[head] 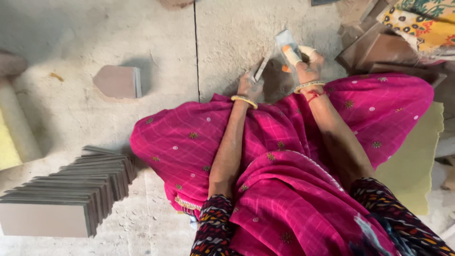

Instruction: The person sits on the floor and smooths the edges of small rectangular clay tiles using a sanding block. They hold each tile with one hand and rub the edges with the block in the other, then place the finished tile into a nearby stack.

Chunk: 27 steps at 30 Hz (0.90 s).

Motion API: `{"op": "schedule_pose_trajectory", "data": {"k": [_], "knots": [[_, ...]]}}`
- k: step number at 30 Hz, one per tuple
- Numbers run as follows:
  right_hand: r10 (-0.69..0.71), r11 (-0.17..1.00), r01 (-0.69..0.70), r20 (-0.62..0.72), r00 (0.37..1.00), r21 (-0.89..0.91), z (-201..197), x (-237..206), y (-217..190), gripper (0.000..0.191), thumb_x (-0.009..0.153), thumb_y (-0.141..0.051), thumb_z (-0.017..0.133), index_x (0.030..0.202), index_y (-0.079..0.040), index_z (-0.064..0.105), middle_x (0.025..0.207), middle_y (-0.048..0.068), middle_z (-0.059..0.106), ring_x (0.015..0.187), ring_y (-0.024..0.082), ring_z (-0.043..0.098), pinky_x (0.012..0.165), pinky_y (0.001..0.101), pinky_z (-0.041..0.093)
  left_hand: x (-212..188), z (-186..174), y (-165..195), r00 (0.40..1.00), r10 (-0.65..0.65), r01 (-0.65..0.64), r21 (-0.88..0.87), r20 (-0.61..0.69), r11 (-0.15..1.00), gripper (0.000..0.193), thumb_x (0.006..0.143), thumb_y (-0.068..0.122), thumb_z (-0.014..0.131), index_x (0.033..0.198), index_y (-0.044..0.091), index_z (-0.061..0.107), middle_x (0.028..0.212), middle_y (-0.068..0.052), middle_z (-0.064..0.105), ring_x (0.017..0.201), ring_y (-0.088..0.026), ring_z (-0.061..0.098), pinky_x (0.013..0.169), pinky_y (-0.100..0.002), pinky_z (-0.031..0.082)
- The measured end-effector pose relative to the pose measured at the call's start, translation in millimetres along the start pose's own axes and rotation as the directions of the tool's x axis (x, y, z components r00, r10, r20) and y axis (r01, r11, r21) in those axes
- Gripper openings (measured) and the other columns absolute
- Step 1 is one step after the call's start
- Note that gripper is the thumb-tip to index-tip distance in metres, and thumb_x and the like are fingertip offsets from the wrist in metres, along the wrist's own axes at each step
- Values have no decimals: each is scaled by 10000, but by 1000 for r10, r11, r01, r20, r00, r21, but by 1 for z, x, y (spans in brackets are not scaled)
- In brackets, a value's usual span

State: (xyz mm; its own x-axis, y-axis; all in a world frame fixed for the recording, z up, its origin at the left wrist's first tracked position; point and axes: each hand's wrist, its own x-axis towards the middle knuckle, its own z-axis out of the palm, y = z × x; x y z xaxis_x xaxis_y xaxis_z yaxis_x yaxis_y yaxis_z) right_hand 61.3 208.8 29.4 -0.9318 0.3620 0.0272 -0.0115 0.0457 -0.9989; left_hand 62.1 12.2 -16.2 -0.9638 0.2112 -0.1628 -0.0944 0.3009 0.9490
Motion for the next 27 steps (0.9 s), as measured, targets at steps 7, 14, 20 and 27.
{"op": "schedule_pose_trajectory", "data": {"k": [7,14,20,27], "knots": [[-53,966,99,196,979,-238,34,-16,-28,274,965,-164,872,1035,57,727,801,61,700,662,75,619,536,275,477,7,-4,-2,995,47,-45,-20,83,999,664,759,-51,566,1411,73,589,1142,-161,749,1013,-255,733,883,-335,573],[-8,973,64,246,969,-222,47,-19,-58,232,962,-135,823,1098,39,751,792,53,739,578,66,625,478,247,474,19,-17,-7,967,34,-53,70,254,996,698,713,-98,519,1399,4,594,1113,-154,754,1023,-238,743,920,-308,566],[-332,878,396,254,909,-270,53,-25,-45,225,1011,-83,817,1173,46,728,876,90,755,696,110,666,574,283,517,19,-20,-2,961,12,-13,5,276,1000,701,695,-93,531,1379,47,593,1089,-123,775,927,-244,750,824,-329,595],[-134,956,188,236,962,-225,53,-27,-32,278,988,-129,794,1189,47,717,766,63,717,524,85,623,422,265,476,27,-25,-3,946,31,-70,108,322,992,614,736,-87,552,1321,49,677,1101,-167,785,1024,-243,769,946,-327,587]]}}
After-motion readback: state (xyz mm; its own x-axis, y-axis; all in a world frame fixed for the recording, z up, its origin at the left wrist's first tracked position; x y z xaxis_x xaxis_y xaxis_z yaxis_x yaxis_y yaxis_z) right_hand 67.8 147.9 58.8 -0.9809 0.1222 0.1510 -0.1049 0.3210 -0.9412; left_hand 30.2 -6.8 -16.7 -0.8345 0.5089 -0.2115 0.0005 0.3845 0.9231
